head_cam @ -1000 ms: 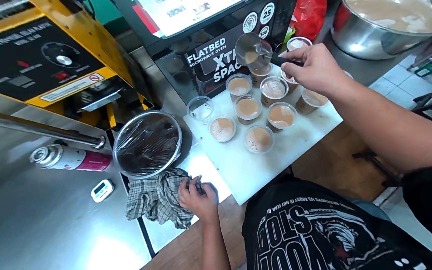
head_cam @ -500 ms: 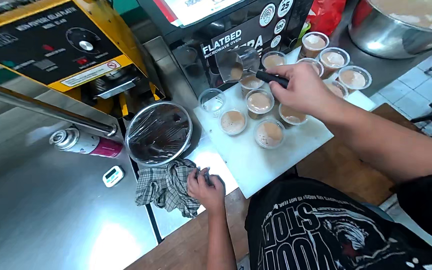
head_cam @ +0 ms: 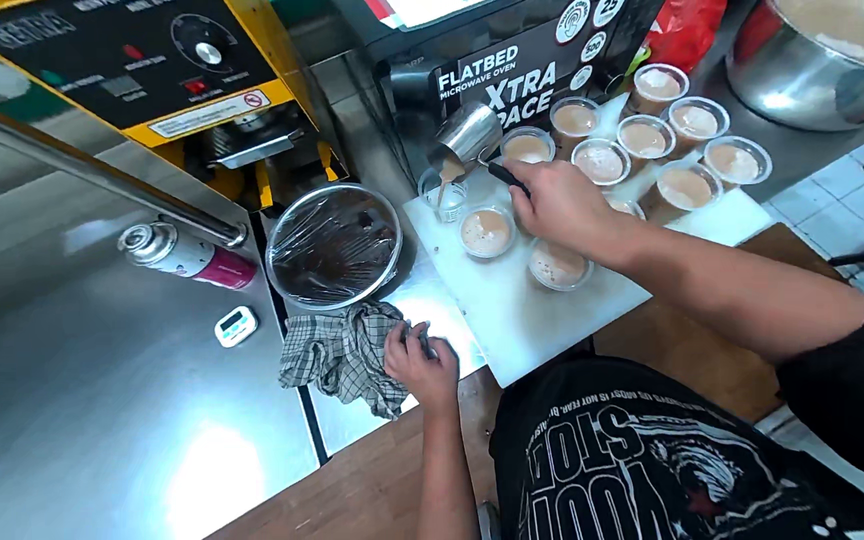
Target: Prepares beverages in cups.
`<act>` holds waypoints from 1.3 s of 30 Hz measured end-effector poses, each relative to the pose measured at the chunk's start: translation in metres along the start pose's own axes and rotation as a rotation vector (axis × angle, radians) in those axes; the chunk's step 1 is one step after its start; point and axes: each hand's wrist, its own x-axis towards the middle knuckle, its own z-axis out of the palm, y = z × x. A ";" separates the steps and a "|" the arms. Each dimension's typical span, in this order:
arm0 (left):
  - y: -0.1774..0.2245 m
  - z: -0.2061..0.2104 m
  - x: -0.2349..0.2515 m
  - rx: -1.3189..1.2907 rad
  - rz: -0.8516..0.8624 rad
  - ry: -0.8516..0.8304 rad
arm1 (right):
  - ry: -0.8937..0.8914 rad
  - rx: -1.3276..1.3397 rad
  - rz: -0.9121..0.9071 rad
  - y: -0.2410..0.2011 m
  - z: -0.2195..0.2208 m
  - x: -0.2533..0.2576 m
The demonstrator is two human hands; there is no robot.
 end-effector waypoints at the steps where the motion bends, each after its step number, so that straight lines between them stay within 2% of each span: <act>1: 0.000 0.000 0.000 -0.001 -0.001 0.001 | -0.004 -0.012 -0.004 0.000 0.002 0.000; 17: 0.000 0.000 0.000 -0.001 0.009 0.010 | -0.140 -0.256 -0.013 -0.010 0.013 -0.004; 30: -0.002 0.002 0.000 0.003 0.007 0.023 | -0.001 -0.271 -0.205 0.007 0.018 -0.011; 35: 0.000 0.001 0.002 0.007 0.006 0.008 | -0.019 -0.094 -0.162 0.018 0.011 -0.008; 39: 0.000 0.000 0.002 0.024 0.011 -0.011 | 0.068 0.339 -0.090 0.038 -0.009 -0.008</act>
